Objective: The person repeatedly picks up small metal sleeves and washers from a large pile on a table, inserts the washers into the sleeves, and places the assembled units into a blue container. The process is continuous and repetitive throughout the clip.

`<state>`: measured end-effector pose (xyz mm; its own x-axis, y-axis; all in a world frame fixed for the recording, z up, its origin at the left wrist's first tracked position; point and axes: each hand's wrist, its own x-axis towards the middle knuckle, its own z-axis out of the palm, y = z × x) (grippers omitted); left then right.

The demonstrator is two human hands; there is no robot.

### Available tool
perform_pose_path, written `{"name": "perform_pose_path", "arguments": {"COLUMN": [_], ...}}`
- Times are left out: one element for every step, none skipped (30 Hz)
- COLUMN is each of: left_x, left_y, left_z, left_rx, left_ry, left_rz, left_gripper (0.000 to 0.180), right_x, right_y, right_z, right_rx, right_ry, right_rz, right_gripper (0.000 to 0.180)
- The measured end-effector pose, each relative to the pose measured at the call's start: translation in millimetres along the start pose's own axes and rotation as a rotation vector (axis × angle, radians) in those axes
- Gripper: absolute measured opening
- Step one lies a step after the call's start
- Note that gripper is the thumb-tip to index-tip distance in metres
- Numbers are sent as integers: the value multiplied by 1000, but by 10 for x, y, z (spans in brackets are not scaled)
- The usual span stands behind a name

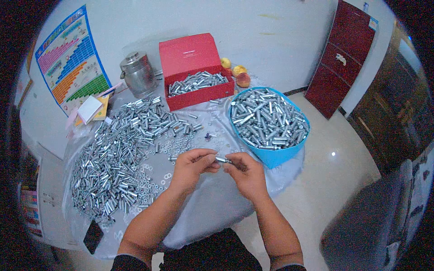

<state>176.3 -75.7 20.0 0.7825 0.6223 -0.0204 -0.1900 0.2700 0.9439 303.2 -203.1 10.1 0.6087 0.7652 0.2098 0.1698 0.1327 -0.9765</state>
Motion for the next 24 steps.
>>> {"name": "perform_pose_path", "arguments": {"left_x": [51,98,143,185,214,236,256,268,262,246,224,200,167,140,110,81,55,28,1,-25,-56,-79,-102,-123], "left_y": [-40,-76,-112,-144,-158,-166,-168,-168,-172,-172,-169,-164,-156,-144,-140,-135,-131,-121,-108,-97,-88,-80,-69,-53], "left_z": [65,128,190,249,299,346,384,407,410,390,364,344,318,291,257,222,196,175,154,131,101,79,60,41], "left_rx": [-4,-9,-36,-63,-90,-122,-155,-188,-186,-183,-181,-167,-152,-138,-143,-147,-152,-153,-154,-155,-153,-151,-150,-155], "left_ry": [-14,-27,-20,-11,-1,8,18,29,28,28,29,41,54,68,72,78,85,88,92,97,94,92,91,98], "left_rz": [3,6,3,0,-2,-1,0,2,-4,-9,-14,-22,-31,-38,-39,-40,-41,-44,-47,-49,-49,-48,-47,-62], "left_gripper": [26,27,28,28,29,29,29,29,28,28,28,27,27,27,26,26,26,26,26,26,26,26,26,26], "right_x": [-12,-17,-16,-15,-11,-3,25,74,115,159,205,235,266,275,269,263,257,249,246,255,264,272,245,219], "right_y": [5,8,5,-9,-29,-37,-35,-30,-31,-59,-100,-122,-71,-88,-116,-135,-139,-140,-134,-120,-96,-95,-147,-189], "right_z": [-68,-124,-166,-209,-251,-296,-337,-374,-413,-451,-487,-522,-549,-544,-525,-502,-477,-444,-414,-406,-399,-359,-300,-207], "right_rx": [-10,-20,-94,-156,-218,-281,-272,-262,-253,-323,-392,-462,-540,-552,-566,-579,-599,-619,-638,-662,-684,-703,-709,-695], "right_ry": [23,45,78,114,148,181,271,359,446,477,507,539,543,548,549,548,577,605,632,644,653,660,655,616], "right_rz": [7,14,-20,-66,-112,-157,-142,-128,-110,-130,-151,-171,-218,-202,-184,-166,-167,-169,-172,-227,-280,-334,-362,-365], "right_gripper": [21,21,20,20,21,22,23,25,26,26,27,27,28,26,24,23,20,18,16,14,13,11,10,10]}}
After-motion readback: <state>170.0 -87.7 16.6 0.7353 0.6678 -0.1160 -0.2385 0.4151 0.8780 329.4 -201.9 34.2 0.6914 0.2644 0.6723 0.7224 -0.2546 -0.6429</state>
